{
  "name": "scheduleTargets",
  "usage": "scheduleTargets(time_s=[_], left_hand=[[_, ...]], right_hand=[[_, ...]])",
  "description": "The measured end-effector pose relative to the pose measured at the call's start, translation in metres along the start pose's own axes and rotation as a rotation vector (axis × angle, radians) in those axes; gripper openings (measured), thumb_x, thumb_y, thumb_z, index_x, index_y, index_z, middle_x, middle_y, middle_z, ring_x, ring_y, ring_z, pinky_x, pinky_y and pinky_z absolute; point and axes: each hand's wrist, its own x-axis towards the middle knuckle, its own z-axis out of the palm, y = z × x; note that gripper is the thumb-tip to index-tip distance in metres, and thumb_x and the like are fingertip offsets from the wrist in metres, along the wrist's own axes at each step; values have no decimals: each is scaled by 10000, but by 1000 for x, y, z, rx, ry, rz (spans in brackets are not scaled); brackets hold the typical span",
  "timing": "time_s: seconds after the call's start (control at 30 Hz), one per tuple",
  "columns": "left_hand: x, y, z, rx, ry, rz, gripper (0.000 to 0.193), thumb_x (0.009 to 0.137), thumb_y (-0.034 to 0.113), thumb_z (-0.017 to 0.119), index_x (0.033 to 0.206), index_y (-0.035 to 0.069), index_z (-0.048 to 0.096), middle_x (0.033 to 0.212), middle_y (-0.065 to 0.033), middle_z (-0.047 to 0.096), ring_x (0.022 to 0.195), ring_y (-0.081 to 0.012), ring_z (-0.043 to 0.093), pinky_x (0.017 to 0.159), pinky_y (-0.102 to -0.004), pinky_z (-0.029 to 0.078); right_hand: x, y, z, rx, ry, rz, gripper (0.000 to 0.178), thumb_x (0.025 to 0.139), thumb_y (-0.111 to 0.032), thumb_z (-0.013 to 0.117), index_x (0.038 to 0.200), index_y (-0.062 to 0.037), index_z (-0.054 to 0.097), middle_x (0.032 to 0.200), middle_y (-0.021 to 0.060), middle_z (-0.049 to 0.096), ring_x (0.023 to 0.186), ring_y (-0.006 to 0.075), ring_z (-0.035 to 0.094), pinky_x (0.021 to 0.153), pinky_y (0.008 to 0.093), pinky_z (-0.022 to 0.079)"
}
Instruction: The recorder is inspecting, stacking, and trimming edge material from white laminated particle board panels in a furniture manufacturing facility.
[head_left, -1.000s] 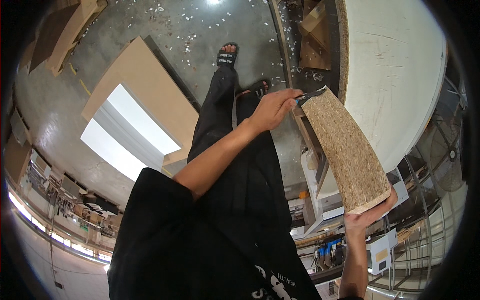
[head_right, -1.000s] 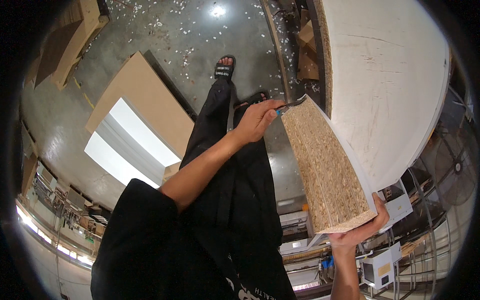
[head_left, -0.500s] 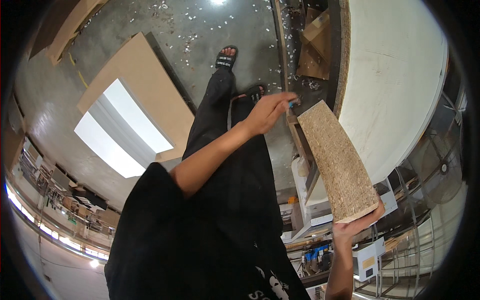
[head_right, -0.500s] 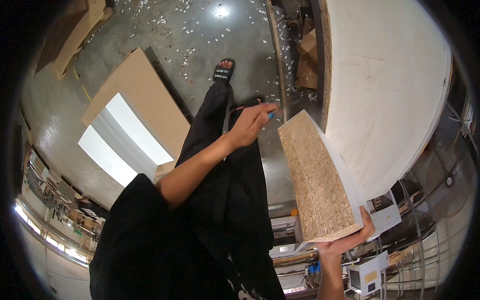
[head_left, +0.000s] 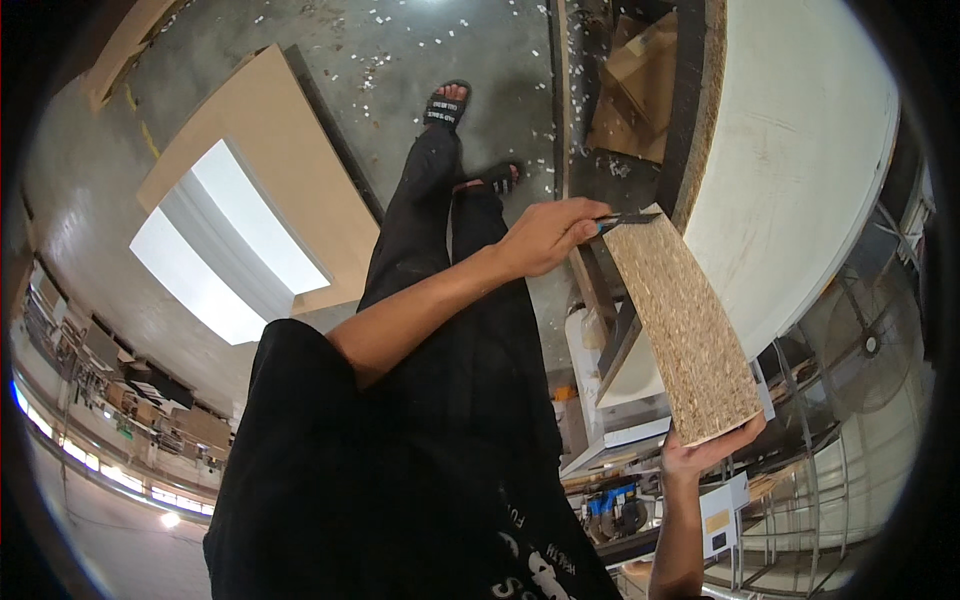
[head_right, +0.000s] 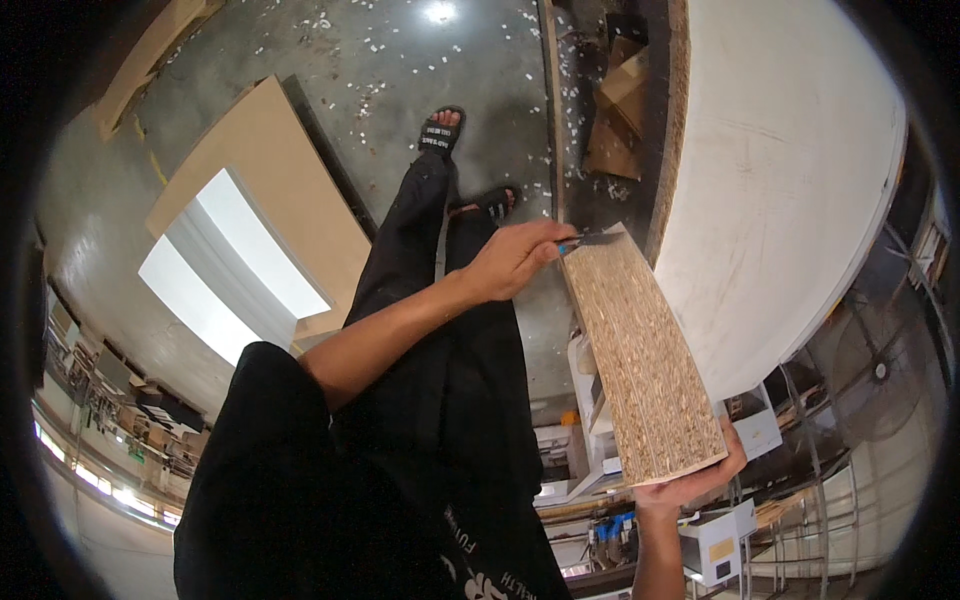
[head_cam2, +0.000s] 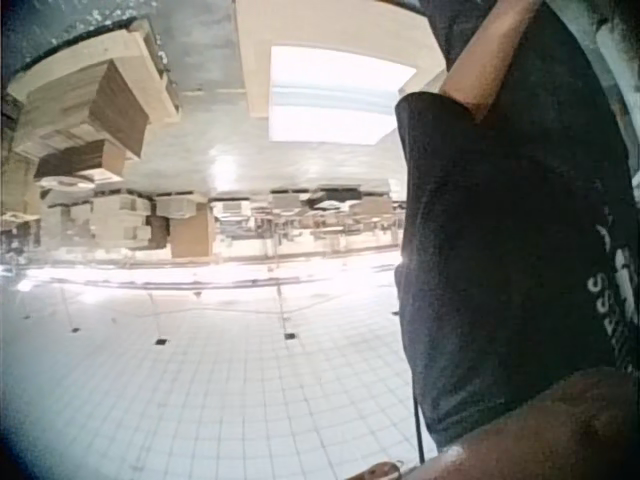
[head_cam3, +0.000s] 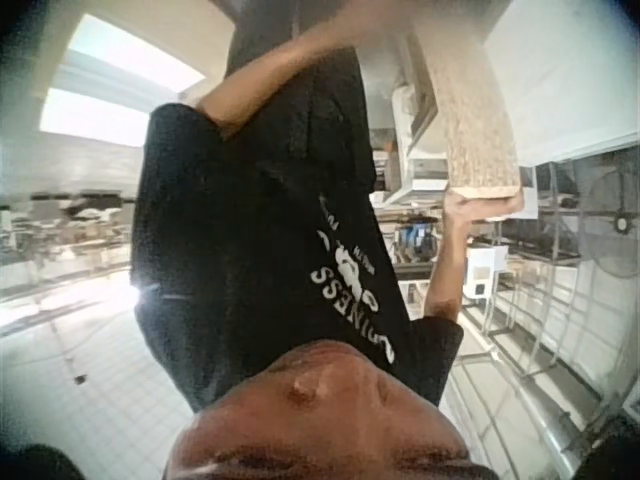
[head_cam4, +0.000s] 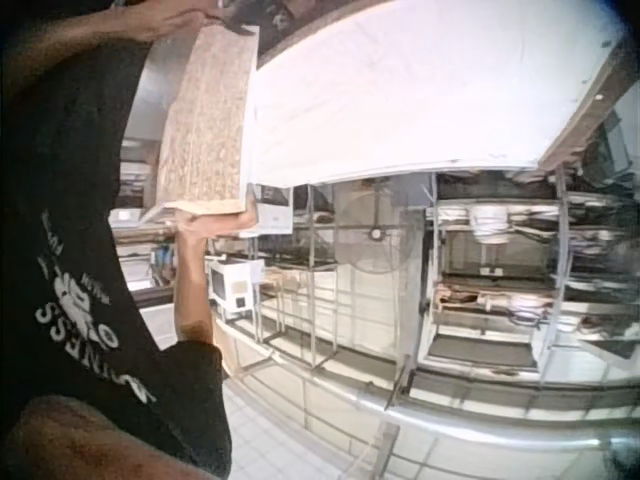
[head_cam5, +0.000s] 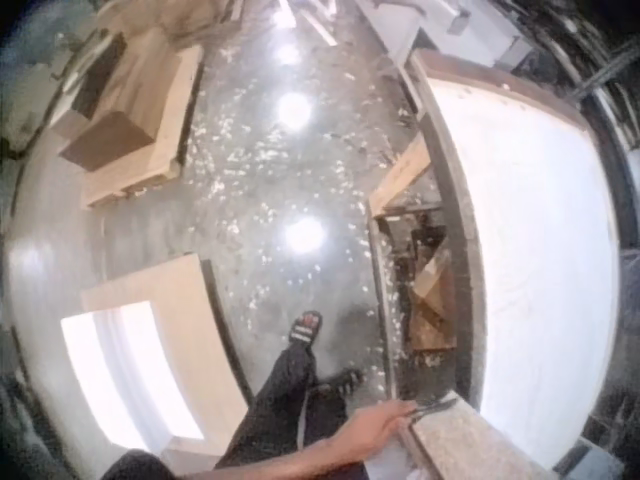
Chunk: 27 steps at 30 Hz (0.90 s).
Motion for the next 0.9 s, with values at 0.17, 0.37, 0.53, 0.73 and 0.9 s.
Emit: scheduleTargets(time_s=[0.17,0.37,0.53,0.73,0.9], left_hand=[[15,8,10,-14,-6,-34,487,1122,402,478,1354,7,640,1267,-216,700,1196,-430,666,999,-466,527],[41,1,20,-14,-49,-8,442,1114,352,513,1357,1,625,1248,-200,708,1171,-391,686,981,-439,533],[5,-24,8,-222,92,-223,345,1121,273,546,1334,8,605,1128,-172,702,1086,-287,713,938,-382,525],[36,8,-22,-47,-79,38,261,1099,162,574,1296,-7,598,1169,-186,668,1070,-347,692,942,-411,527],[70,16,-24,86,-236,214,291,978,15,628,1268,1,623,1243,-184,667,1161,-413,657,986,-468,535]], right_hand=[[2,0,0,12,13,-11,1095,899,-856,545,1466,64,371,1286,191,431,1230,332,493,1037,527,403],[2,-6,2,37,-12,73,1123,879,-871,553,1474,64,367,1305,185,422,1228,333,487,1048,528,388],[-2,3,-1,3,-3,31,1111,863,-854,604,1454,64,395,1285,183,432,1209,340,485,1037,534,381],[-2,5,-2,-63,16,-26,1114,858,-852,610,1454,64,400,1248,183,471,1184,339,504,1005,538,404],[-5,7,1,-32,46,-10,1116,845,-870,604,1430,63,422,1244,175,480,1187,336,507,993,530,409]])
